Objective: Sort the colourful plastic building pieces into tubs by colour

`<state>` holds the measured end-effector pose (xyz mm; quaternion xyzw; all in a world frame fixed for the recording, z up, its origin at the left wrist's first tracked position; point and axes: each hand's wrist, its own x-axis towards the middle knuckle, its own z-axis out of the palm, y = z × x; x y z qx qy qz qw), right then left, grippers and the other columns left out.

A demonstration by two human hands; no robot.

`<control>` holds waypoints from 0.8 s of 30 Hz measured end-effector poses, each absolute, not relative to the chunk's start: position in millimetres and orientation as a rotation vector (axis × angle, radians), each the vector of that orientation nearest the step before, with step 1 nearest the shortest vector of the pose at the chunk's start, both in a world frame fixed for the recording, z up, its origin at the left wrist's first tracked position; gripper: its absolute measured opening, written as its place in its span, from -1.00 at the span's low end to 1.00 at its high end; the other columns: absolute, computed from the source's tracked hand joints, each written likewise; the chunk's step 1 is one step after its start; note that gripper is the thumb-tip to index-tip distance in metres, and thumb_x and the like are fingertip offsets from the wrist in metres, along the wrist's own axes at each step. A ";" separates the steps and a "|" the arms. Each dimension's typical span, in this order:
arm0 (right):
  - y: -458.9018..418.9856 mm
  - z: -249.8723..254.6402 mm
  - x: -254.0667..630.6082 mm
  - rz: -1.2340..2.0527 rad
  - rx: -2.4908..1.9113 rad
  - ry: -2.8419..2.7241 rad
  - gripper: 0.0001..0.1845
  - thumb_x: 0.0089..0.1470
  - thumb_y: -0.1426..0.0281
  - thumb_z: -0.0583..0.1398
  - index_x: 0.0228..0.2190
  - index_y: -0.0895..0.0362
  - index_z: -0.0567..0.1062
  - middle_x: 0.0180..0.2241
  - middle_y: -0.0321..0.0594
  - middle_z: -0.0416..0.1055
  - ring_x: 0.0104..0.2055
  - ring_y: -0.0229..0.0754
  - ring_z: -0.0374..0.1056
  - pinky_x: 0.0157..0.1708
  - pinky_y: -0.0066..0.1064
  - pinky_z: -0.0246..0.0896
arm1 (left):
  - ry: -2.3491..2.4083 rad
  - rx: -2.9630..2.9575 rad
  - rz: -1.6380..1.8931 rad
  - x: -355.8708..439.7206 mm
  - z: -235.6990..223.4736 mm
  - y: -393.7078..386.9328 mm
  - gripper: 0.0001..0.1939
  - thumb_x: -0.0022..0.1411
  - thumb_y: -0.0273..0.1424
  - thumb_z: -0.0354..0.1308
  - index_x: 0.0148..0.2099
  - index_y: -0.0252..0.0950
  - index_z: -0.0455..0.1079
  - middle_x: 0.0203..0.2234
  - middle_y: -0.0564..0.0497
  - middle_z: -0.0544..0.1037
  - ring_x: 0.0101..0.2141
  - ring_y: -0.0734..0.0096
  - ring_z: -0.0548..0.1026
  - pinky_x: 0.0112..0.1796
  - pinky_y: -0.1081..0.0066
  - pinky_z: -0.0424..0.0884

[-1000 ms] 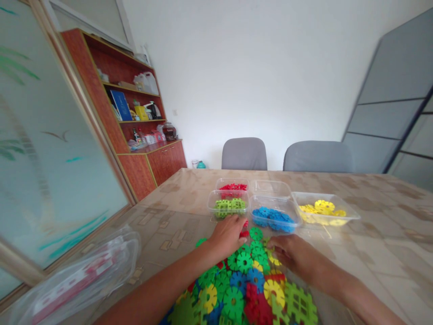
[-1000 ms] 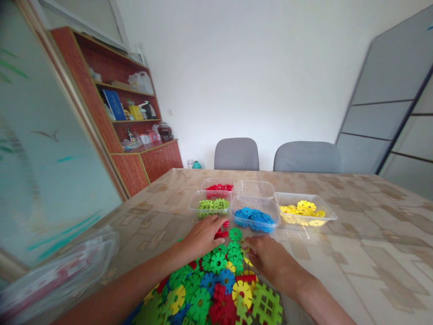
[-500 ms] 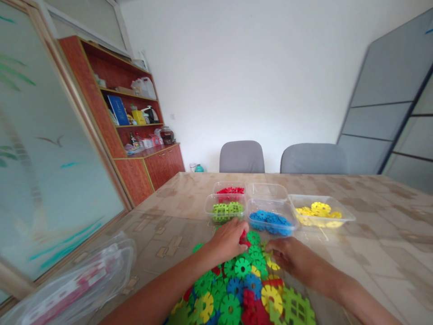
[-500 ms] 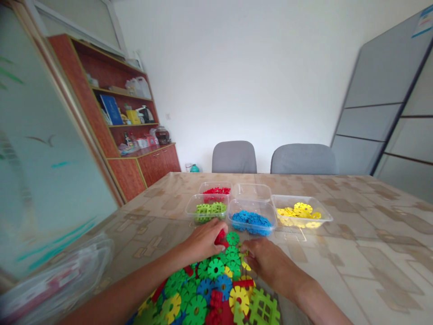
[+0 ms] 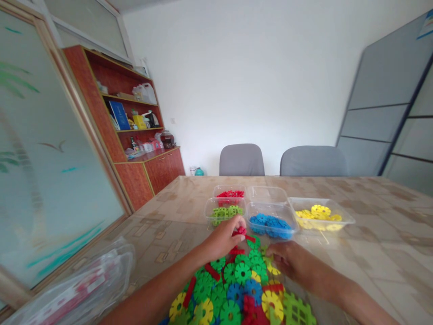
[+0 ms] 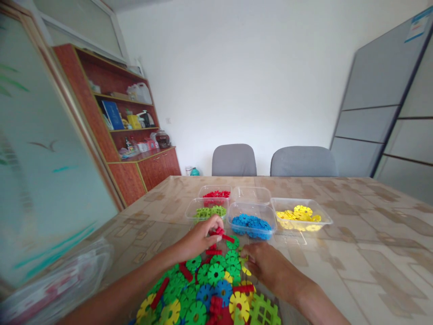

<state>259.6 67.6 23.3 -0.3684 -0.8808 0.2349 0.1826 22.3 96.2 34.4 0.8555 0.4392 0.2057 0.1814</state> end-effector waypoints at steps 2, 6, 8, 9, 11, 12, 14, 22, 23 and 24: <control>68.4 20.5 261.0 0.660 -1.062 -2.466 -0.81 0.07 0.48 0.08 -0.39 0.11 0.50 -0.47 -0.25 0.47 -0.43 -0.17 0.35 -0.46 -0.45 0.13 | 1.238 2.406 0.581 20.1 34.8 97.3 -0.84 0.21 -0.56 -0.01 -0.17 -0.25 0.20 -0.32 0.08 0.46 -0.29 0.41 0.43 -0.29 0.52 0.30; 69.8 17.0 262.0 0.679 -1.073 -2.466 -0.79 0.08 0.47 0.09 -0.37 0.08 0.54 -0.42 -0.22 0.50 -0.36 -0.13 0.38 -0.37 -0.40 0.21 | 1.268 2.430 0.555 21.3 31.9 98.3 -0.80 0.18 -0.59 0.00 -0.18 -0.22 0.28 -0.25 0.08 0.48 -0.18 0.37 0.42 -0.19 0.50 0.28; 69.7 18.0 261.2 0.678 -1.079 -2.484 -0.77 0.09 0.48 0.07 -0.38 0.09 0.53 -0.40 -0.20 0.51 -0.35 -0.12 0.39 -0.35 -0.38 0.23 | 1.302 2.447 0.530 24.1 29.6 99.0 -0.80 0.16 -0.59 0.03 -0.19 -0.21 0.30 -0.24 0.07 0.48 -0.17 0.34 0.42 -0.18 0.47 0.27; 69.5 18.7 260.8 0.672 -1.084 -2.491 -0.76 0.09 0.48 0.06 -0.38 0.10 0.53 -0.39 -0.18 0.51 -0.34 -0.11 0.40 -0.34 -0.37 0.23 | 1.323 2.455 0.516 25.5 28.6 99.4 -0.81 0.16 -0.58 0.05 -0.20 -0.21 0.31 -0.25 0.07 0.48 -0.18 0.32 0.42 -0.18 0.46 0.26; 69.5 19.6 260.4 0.659 -1.095 -2.499 -0.76 0.08 0.49 0.06 -0.36 0.11 0.53 -0.37 -0.16 0.51 -0.32 -0.10 0.40 -0.33 -0.35 0.24 | 1.357 2.468 0.477 27.7 27.0 100.5 -0.82 0.14 -0.54 0.12 -0.20 -0.21 0.32 -0.25 0.05 0.48 -0.19 0.28 0.42 -0.20 0.43 0.27; 69.6 19.5 260.4 0.654 -1.100 -2.504 -0.77 0.07 0.50 0.06 -0.36 0.11 0.52 -0.37 -0.16 0.51 -0.32 -0.10 0.41 -0.34 -0.35 0.25 | 1.368 2.474 0.453 28.1 26.3 101.1 -0.81 0.13 -0.51 0.16 -0.19 -0.21 0.32 -0.24 0.05 0.49 -0.19 0.27 0.43 -0.21 0.42 0.27; 69.9 18.6 260.8 0.641 -1.105 -2.509 -0.77 0.06 0.51 0.06 -0.35 0.12 0.52 -0.38 -0.15 0.51 -0.33 -0.09 0.41 -0.34 -0.34 0.25 | 1.379 2.483 0.396 27.7 25.0 102.0 -0.78 0.10 -0.46 0.22 -0.17 -0.20 0.33 -0.24 0.05 0.50 -0.21 0.25 0.44 -0.23 0.42 0.28; 68.9 18.9 261.7 0.612 -1.136 -2.507 -0.72 0.04 0.53 0.07 -0.27 0.12 0.53 -0.29 -0.10 0.52 -0.24 -0.05 0.41 -0.26 -0.28 0.29 | 1.325 2.532 0.224 16.6 30.1 94.2 -0.76 0.06 -0.53 0.25 -0.19 -0.19 0.41 -0.22 0.04 0.51 -0.15 0.23 0.44 -0.17 0.42 0.29; 68.6 19.2 261.8 0.613 -1.134 -2.506 -0.72 0.04 0.53 0.07 -0.27 0.11 0.54 -0.28 -0.10 0.53 -0.23 -0.05 0.41 -0.25 -0.28 0.29 | 1.307 2.537 0.218 15.6 31.7 92.6 -0.77 0.07 -0.55 0.23 -0.21 -0.18 0.42 -0.23 0.06 0.51 -0.15 0.25 0.44 -0.16 0.43 0.29; 68.3 19.3 262.1 0.619 -1.126 -2.502 -0.72 0.04 0.53 0.08 -0.27 0.10 0.54 -0.29 -0.11 0.53 -0.24 -0.05 0.41 -0.25 -0.30 0.29 | 1.288 2.543 0.217 14.9 33.1 91.4 -0.78 0.08 -0.56 0.22 -0.23 -0.17 0.43 -0.23 0.07 0.52 -0.15 0.27 0.44 -0.15 0.45 0.28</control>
